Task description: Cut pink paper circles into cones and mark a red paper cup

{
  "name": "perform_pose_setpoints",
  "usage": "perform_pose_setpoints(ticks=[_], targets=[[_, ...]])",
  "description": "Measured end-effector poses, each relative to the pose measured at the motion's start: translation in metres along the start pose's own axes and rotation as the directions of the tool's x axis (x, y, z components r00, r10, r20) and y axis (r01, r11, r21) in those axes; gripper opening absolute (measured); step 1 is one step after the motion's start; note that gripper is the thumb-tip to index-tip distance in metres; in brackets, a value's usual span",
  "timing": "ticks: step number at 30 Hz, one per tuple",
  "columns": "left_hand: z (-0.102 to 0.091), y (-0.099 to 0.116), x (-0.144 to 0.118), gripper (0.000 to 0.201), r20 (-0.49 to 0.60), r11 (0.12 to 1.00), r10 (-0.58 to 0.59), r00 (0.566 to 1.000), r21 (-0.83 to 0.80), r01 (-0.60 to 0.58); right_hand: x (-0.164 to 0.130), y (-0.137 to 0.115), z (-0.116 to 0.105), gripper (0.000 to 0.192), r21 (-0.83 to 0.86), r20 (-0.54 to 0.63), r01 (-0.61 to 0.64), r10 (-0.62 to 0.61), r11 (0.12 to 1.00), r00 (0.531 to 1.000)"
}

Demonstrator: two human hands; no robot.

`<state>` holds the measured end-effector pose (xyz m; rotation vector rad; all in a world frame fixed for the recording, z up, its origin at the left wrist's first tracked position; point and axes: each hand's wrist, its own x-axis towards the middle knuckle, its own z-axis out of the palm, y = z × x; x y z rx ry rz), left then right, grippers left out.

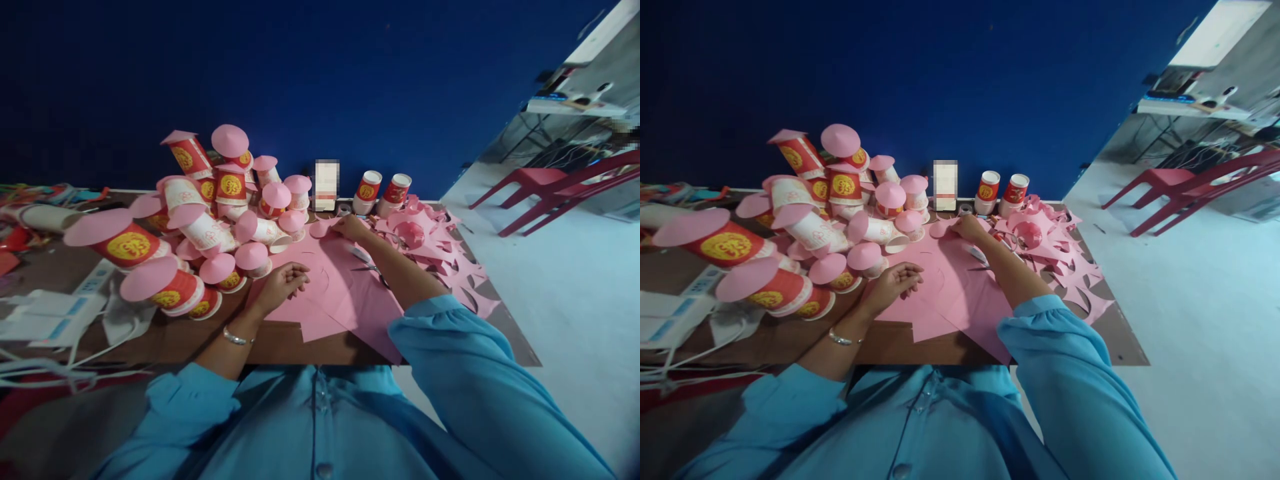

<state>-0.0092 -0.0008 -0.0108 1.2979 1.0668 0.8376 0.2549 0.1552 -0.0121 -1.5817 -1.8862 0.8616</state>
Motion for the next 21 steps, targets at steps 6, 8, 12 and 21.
perform_pose_setpoints(ticks=[6, 8, 12, 21], targets=[[0.0, -0.005, 0.001, 0.036, 0.001, 0.997, 0.024, 1.0, 0.072, -0.024, -0.033, -0.019, -0.008, 0.016, -0.324, -0.046, 0.027, -0.044, 0.946, 0.998], [0.001, -0.008, 0.001, 0.03, -0.024, 0.989, 0.079, 0.997, 0.13, -0.075, -0.053, -0.023, -0.012, 0.022, -0.383, -0.048, 0.051, -0.075, 0.922, 0.996], [0.002, -0.009, 0.0, 0.016, -0.1, 0.937, 0.226, 0.969, 0.295, -0.187, -0.094, -0.02, -0.02, 0.027, -0.466, -0.047, 0.07, -0.104, 0.882, 0.993], [-0.001, 0.003, 0.0, 0.011, 0.139, 0.669, 0.28, 0.95, 0.682, -0.297, -0.124, 0.004, -0.026, 0.021, -0.645, -0.036, 0.064, -0.115, 0.761, 0.993]])
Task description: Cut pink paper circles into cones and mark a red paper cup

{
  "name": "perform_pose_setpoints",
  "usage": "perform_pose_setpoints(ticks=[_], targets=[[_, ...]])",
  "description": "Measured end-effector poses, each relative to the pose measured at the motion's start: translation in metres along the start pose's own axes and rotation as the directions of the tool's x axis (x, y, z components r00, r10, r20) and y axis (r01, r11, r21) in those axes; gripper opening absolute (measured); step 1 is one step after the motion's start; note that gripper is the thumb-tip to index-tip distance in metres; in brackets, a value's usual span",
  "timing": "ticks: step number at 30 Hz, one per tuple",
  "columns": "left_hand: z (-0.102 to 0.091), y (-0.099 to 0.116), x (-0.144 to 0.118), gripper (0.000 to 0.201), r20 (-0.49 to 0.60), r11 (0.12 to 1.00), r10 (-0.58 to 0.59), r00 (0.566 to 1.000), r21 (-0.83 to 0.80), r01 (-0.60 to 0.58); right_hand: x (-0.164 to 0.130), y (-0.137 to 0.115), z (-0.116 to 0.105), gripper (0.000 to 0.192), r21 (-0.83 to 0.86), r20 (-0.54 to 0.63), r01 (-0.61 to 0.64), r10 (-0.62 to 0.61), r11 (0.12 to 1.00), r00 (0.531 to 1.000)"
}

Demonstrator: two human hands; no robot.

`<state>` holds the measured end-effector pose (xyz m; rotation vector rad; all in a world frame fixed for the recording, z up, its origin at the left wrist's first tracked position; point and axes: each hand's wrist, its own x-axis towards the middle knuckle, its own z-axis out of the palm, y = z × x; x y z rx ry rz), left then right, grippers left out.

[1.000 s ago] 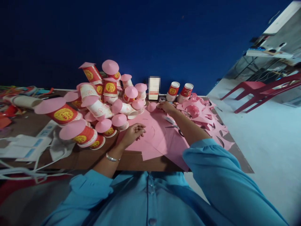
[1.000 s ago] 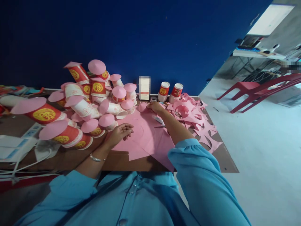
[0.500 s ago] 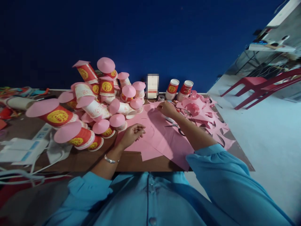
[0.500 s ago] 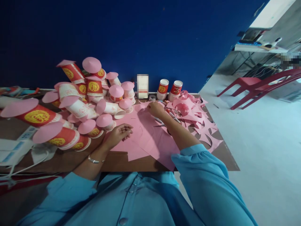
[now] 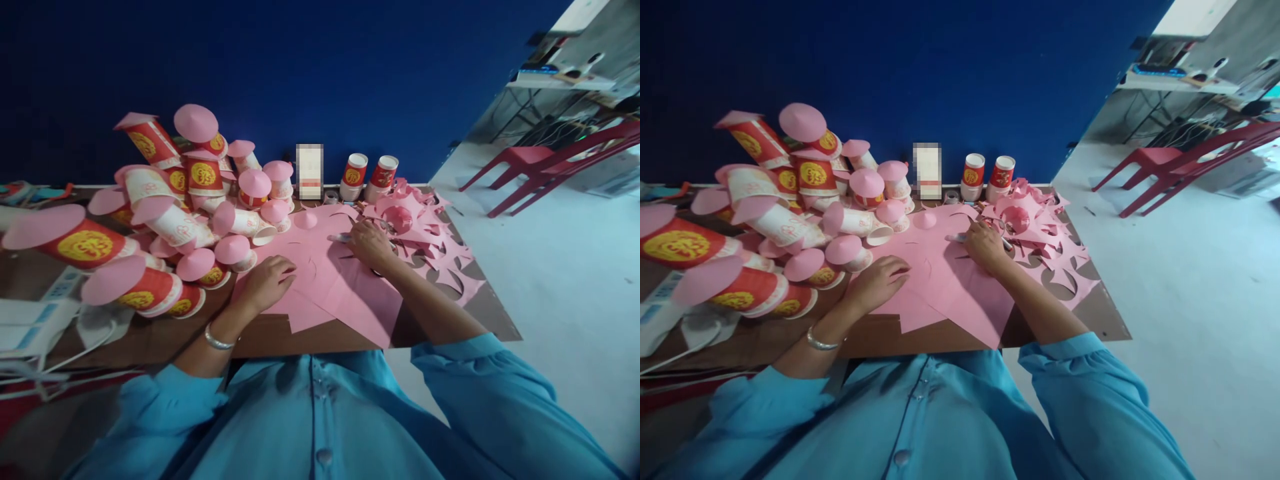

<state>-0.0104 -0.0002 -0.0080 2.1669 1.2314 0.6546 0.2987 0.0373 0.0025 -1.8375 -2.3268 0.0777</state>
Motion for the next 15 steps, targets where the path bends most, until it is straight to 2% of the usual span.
perform_pose_setpoints(ticks=[3, 5, 6, 8, 10, 11, 13, 15], targets=[[-0.006, 0.003, 0.003, 0.011, 0.06, 0.995, -0.005, 0.998, 0.095, -0.001, 0.002, 0.0, -0.001, 0.022, 0.059, -0.042, 0.002, 0.0, 0.998, 0.999], [-0.009, 0.005, 0.01, 0.015, 0.03, 0.995, -0.017, 0.999, 0.095, 0.014, 0.004, -0.003, -0.001, 0.023, 0.255, -0.089, 0.049, -0.027, 0.966, 0.996], [-0.009, 0.006, 0.016, 0.019, -0.016, 0.997, -0.016, 1.0, 0.071, 0.018, 0.005, -0.005, 0.0, 0.024, 0.405, -0.1, 0.082, -0.044, 0.91, 0.994], [-0.008, 0.008, 0.029, 0.028, -0.122, 0.999, 0.005, 0.992, -0.043, -0.011, 0.007, -0.011, 0.005, 0.028, 0.702, -0.08, 0.113, -0.08, 0.703, 0.994], [-0.002, 0.01, 0.042, 0.041, -0.189, 0.981, -0.009, 0.982, -0.192, -0.028, 0.008, -0.016, 0.012, 0.035, 0.866, -0.017, 0.072, -0.114, 0.496, 0.993], [0.002, 0.011, 0.048, 0.047, -0.198, 0.966, -0.024, 0.98, -0.259, -0.029, 0.008, -0.018, 0.016, 0.037, 0.903, 0.007, 0.046, -0.122, 0.426, 0.993], [0.011, 0.013, 0.057, 0.052, -0.184, 0.937, -0.018, 0.983, -0.345, -0.047, 0.008, -0.021, 0.023, 0.041, 0.937, 0.031, 0.014, -0.124, 0.348, 0.992], [0.019, 0.015, 0.06, 0.048, -0.181, 0.921, 0.001, 0.983, -0.383, -0.071, 0.007, -0.021, 0.03, 0.042, 0.945, 0.027, 0.015, -0.124, 0.328, 0.992]])
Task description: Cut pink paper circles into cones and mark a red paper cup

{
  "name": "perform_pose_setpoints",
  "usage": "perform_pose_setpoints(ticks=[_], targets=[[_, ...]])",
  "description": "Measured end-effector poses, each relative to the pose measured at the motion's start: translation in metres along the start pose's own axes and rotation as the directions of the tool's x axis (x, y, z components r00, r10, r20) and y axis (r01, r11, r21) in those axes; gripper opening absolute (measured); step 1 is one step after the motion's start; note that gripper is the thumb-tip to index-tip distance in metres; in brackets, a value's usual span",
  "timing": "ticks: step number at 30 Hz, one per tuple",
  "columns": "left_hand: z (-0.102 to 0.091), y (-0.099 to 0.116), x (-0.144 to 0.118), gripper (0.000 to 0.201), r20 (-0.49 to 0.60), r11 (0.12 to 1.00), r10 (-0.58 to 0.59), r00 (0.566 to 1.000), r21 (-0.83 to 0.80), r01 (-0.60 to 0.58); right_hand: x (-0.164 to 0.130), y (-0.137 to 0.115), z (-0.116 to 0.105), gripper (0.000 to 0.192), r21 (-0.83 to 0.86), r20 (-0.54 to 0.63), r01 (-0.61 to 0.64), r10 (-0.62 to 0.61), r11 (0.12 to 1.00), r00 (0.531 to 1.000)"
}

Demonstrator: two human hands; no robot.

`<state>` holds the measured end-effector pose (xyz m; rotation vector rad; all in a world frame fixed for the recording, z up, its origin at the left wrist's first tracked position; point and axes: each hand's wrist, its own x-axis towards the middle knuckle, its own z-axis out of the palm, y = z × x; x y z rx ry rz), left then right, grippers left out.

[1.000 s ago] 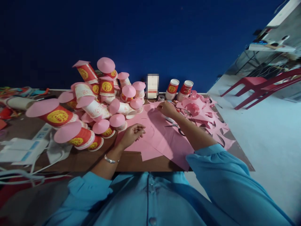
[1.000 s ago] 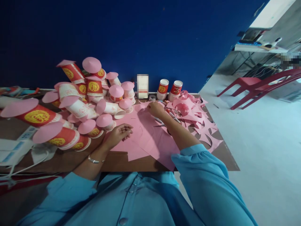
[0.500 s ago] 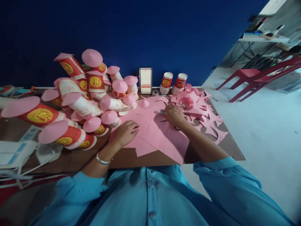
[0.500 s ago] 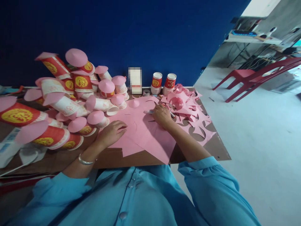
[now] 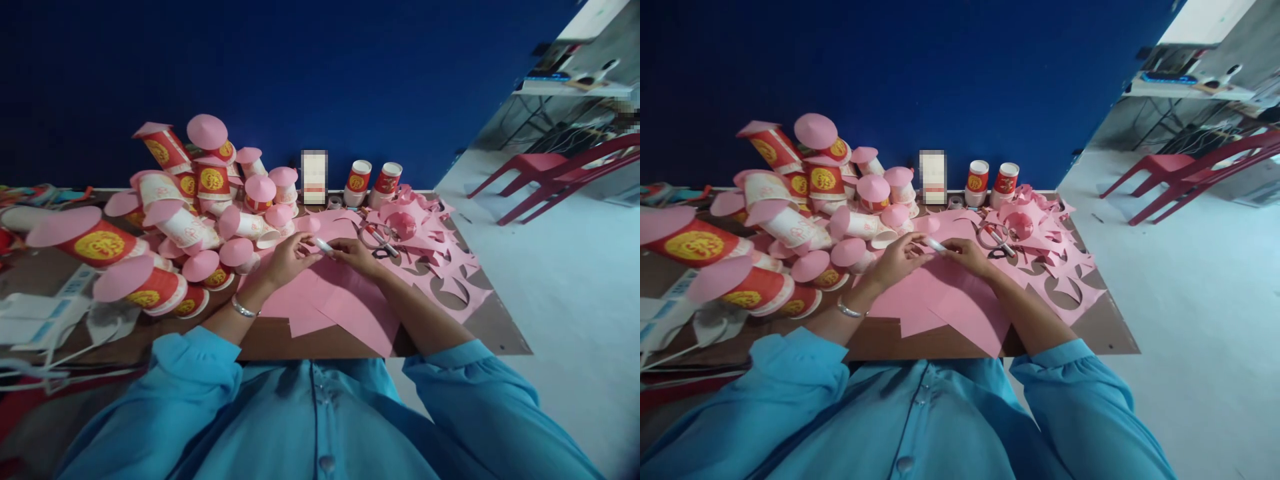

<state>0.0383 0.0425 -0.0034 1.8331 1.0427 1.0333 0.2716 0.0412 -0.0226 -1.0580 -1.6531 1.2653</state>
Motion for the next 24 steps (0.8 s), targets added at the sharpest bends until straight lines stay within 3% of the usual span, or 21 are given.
perform_pose_setpoints(ticks=[6, 8, 10, 12, 15, 20, 24], targets=[[0.008, -0.012, -0.005, 0.034, -0.021, 0.996, -0.021, 1.0, -0.084, 0.019, -0.004, 0.007, -0.004, 0.041, -0.154, -0.061, 0.056, -0.066, 0.987, 0.996], [0.006, -0.017, -0.008, 0.032, -0.062, 1.0, 0.001, 0.998, -0.024, -0.002, -0.005, 0.007, -0.01, 0.037, -0.275, -0.159, 0.054, -0.101, 0.96, 0.982], [0.003, -0.02, -0.013, 0.028, -0.067, 0.991, 0.062, 0.996, 0.124, -0.053, -0.005, 0.006, -0.019, 0.03, -0.483, -0.261, 0.004, -0.148, 0.876, 0.954], [0.001, -0.019, -0.017, 0.027, 0.012, 0.943, 0.136, 0.991, 0.305, -0.133, -0.006, 0.006, -0.03, 0.028, -0.675, -0.321, -0.09, -0.182, 0.732, 0.929], [0.002, -0.014, -0.021, 0.038, 0.167, 0.837, 0.214, 0.962, 0.477, -0.269, -0.007, 0.009, -0.041, 0.033, -0.793, -0.361, -0.202, -0.176, 0.574, 0.916], [0.011, -0.016, -0.026, 0.06, 0.314, 0.691, 0.224, 0.923, 0.617, -0.377, -0.006, 0.014, -0.044, 0.033, -0.837, -0.338, -0.223, -0.153, 0.499, 0.929], [0.014, -0.018, -0.027, 0.051, 0.4, 0.592, 0.25, 0.882, 0.658, -0.466, -0.006, 0.017, -0.041, 0.034, -0.882, -0.277, -0.172, -0.187, 0.439, 0.942]])
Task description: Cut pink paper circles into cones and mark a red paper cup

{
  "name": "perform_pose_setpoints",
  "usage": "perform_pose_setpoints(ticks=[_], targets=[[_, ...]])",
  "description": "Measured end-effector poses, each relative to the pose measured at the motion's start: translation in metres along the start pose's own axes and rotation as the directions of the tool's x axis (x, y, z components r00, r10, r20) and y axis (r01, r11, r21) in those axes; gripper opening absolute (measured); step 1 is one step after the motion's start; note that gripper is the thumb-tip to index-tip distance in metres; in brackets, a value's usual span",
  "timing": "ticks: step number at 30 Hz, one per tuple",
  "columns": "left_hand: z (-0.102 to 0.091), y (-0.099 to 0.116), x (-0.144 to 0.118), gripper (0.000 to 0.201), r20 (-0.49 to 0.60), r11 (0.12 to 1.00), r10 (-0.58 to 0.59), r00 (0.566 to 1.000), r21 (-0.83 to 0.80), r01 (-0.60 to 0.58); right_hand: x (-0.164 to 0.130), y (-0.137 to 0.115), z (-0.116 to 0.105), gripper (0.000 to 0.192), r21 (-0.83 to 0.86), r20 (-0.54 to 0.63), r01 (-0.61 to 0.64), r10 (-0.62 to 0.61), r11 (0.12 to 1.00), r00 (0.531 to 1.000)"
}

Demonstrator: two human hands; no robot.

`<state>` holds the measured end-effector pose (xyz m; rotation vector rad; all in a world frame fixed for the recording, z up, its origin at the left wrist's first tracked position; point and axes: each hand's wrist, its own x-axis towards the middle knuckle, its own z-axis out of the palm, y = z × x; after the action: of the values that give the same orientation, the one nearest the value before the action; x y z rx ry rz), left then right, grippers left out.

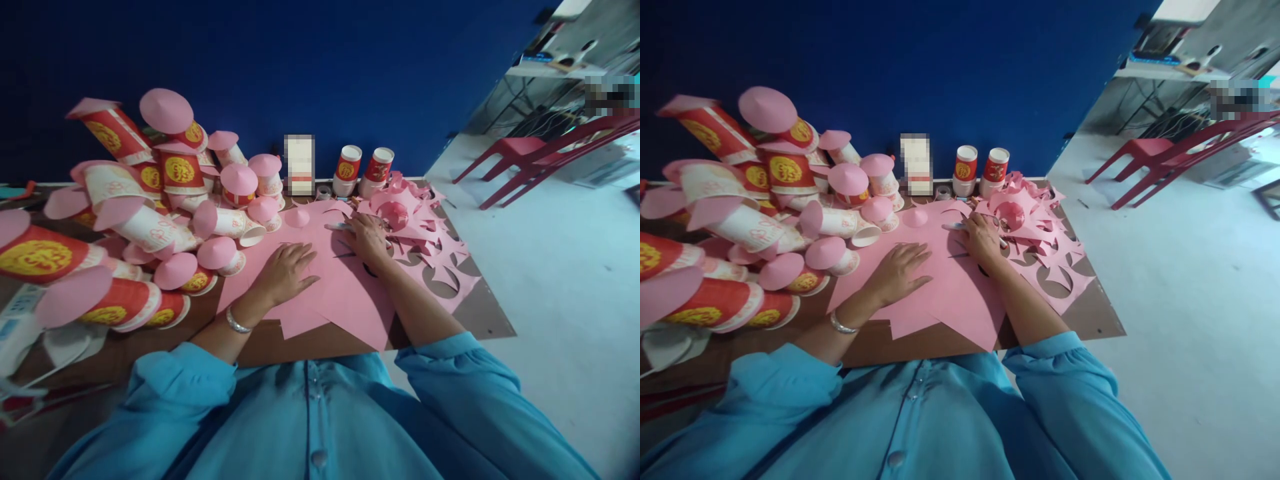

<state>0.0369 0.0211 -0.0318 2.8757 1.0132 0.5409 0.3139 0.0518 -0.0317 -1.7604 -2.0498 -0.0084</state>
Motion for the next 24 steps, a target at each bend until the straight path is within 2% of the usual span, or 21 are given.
perform_pose_setpoints(ticks=[5, 12, 15, 19, 21, 24], targets=[[-0.011, 0.007, 0.004, 0.038, 0.011, 0.993, 0.047, 0.999, 0.11, -0.048, 0.004, -0.009, -0.006, 0.032, -0.101, 0.064, 0.007, 0.0, 0.995, 0.998], [-0.028, 0.016, 0.008, 0.025, 0.059, 0.951, 0.046, 0.997, 0.303, -0.062, -0.002, -0.022, -0.037, 0.032, -0.106, 0.096, 0.062, -0.052, 0.992, 0.994], [-0.03, 0.015, 0.008, 0.024, 0.073, 0.956, 0.045, 0.996, 0.287, -0.065, -0.013, -0.023, -0.041, 0.029, -0.047, 0.097, 0.085, -0.08, 0.995, 0.992], [-0.029, 0.014, 0.007, 0.027, 0.073, 0.974, 0.038, 0.997, 0.221, -0.053, -0.038, -0.03, -0.034, 0.025, 0.004, 0.106, 0.078, -0.078, 0.997, 0.991], [-0.027, 0.013, 0.006, 0.025, 0.063, 0.983, 0.009, 0.998, 0.181, -0.021, -0.055, -0.035, -0.028, 0.026, 0.008, 0.096, 0.157, -0.157, 0.988, 0.983], [-0.02, 0.008, 0.004, 0.016, 0.028, 0.992, -0.049, 0.998, 0.119, 0.046, -0.081, -0.036, -0.023, 0.028, 0.026, 0.098, 0.308, -0.309, 0.951, 0.946]])
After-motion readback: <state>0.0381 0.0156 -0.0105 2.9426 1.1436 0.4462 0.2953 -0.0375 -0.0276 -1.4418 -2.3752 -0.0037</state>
